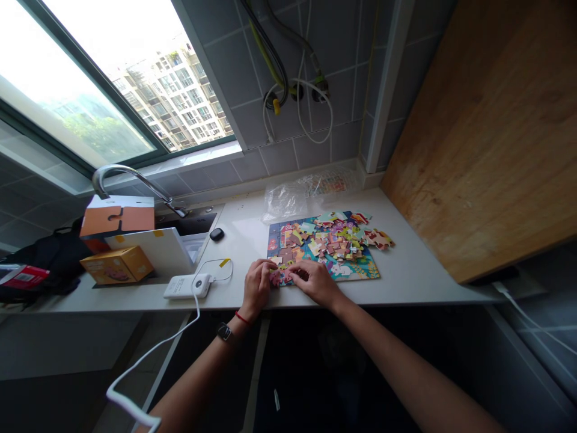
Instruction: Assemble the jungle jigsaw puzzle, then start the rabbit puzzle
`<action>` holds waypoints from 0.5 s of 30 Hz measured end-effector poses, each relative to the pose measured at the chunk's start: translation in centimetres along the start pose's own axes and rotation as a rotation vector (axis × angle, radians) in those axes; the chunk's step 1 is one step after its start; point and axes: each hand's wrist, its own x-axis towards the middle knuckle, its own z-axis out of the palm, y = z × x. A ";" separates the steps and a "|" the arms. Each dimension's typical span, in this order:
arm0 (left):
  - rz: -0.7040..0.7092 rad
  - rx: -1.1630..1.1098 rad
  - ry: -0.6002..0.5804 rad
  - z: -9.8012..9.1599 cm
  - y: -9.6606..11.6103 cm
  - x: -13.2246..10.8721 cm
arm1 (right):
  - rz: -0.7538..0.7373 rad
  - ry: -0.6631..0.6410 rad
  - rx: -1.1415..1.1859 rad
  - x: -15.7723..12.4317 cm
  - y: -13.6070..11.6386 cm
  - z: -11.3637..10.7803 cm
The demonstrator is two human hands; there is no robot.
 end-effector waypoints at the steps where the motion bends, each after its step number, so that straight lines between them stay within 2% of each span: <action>1: 0.001 0.004 0.003 0.0 0.0 0.0 | 0.003 -0.023 0.004 0.0 0.0 0.0; 15: -0.101 0.005 0.019 0.1 0.0 -0.1 | -0.143 -0.156 -0.200 -0.6 0.3 0.3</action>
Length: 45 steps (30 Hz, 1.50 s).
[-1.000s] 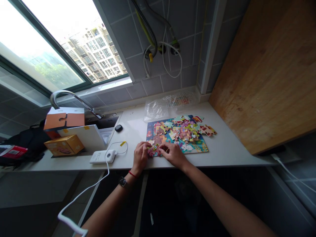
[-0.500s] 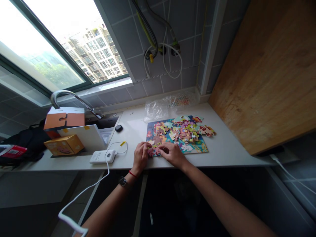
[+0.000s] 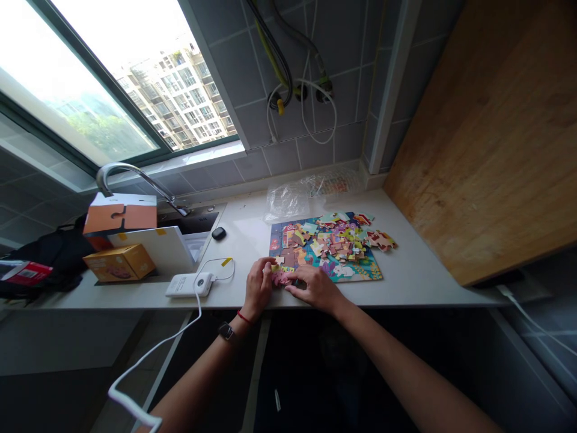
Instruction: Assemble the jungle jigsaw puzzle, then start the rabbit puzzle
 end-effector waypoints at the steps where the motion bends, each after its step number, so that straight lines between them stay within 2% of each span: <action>1: 0.003 0.001 0.001 0.0 0.0 0.0 | -0.012 -0.008 -0.020 0.0 0.0 0.0; 5: 0.020 0.008 0.004 0.0 0.0 0.0 | -0.044 -0.007 -0.187 -0.2 -0.3 0.3; 11: 0.051 0.014 0.012 -0.1 0.1 0.0 | -0.016 -0.012 -0.407 -0.4 -0.6 0.4; 17: 0.061 0.017 0.000 0.0 0.0 0.1 | -0.167 -0.079 -0.404 -0.4 -0.5 0.6; 39: 0.047 0.013 -0.029 -0.1 0.3 0.1 | -0.153 -0.060 -0.353 -0.3 -0.7 0.6; 45: 0.072 0.014 0.016 -0.1 0.3 0.1 | -0.089 -0.020 -0.381 -0.2 -0.7 0.7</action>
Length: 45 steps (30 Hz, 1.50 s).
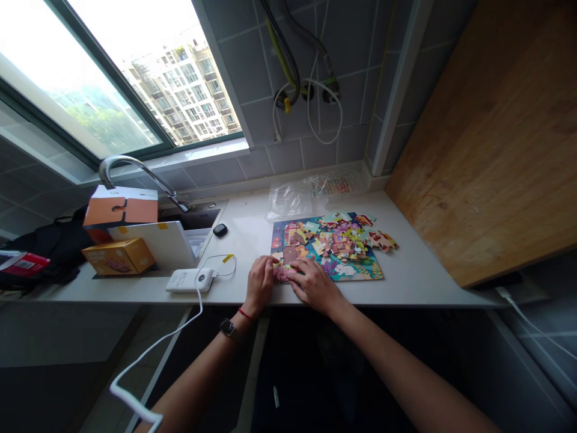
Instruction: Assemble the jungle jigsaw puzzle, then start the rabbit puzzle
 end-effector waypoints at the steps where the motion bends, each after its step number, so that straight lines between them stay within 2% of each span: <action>1: 0.000 -0.004 0.006 0.0 0.0 0.0 | 0.011 0.002 -0.002 0.0 0.0 0.0; 18: -0.113 -0.291 0.132 -0.1 -0.8 -0.4 | 0.009 -0.010 -0.026 -0.2 0.1 0.1; 30: -0.122 -0.327 0.140 -0.3 -0.2 -0.5 | 0.028 -0.001 -0.016 -0.2 0.0 0.2; 45: -0.104 -0.245 0.105 -0.3 -0.1 -0.3 | 0.037 0.014 -0.007 -0.2 0.2 0.3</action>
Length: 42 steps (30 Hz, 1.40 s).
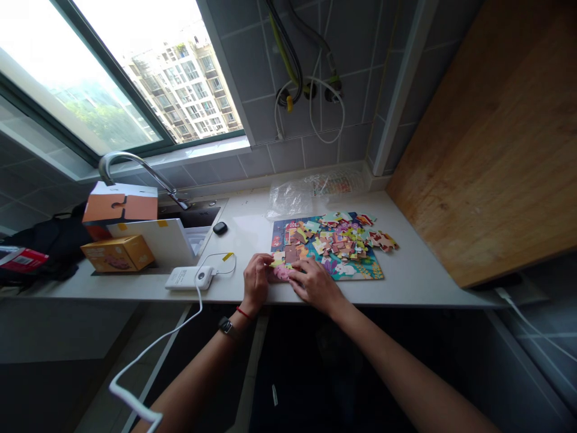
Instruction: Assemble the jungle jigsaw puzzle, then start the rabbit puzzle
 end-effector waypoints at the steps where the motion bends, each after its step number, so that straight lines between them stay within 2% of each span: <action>1: 0.004 0.003 -0.001 0.0 0.0 0.0 | -0.002 -0.001 0.003 0.0 0.0 0.0; 13: 0.022 -0.025 0.001 0.2 -0.5 -0.1 | -0.001 -0.018 -0.031 0.0 -0.1 -0.3; 19: 0.058 0.043 -0.036 0.2 -0.5 0.0 | 0.005 -0.025 -0.036 0.1 -0.2 -0.4; 27: 0.181 0.212 -0.071 0.3 -0.4 0.0 | 0.012 -0.017 -0.017 0.1 -0.2 -0.4; 42: 0.246 0.376 -0.120 0.6 -0.5 0.0 | 0.013 0.001 0.013 0.1 0.2 0.0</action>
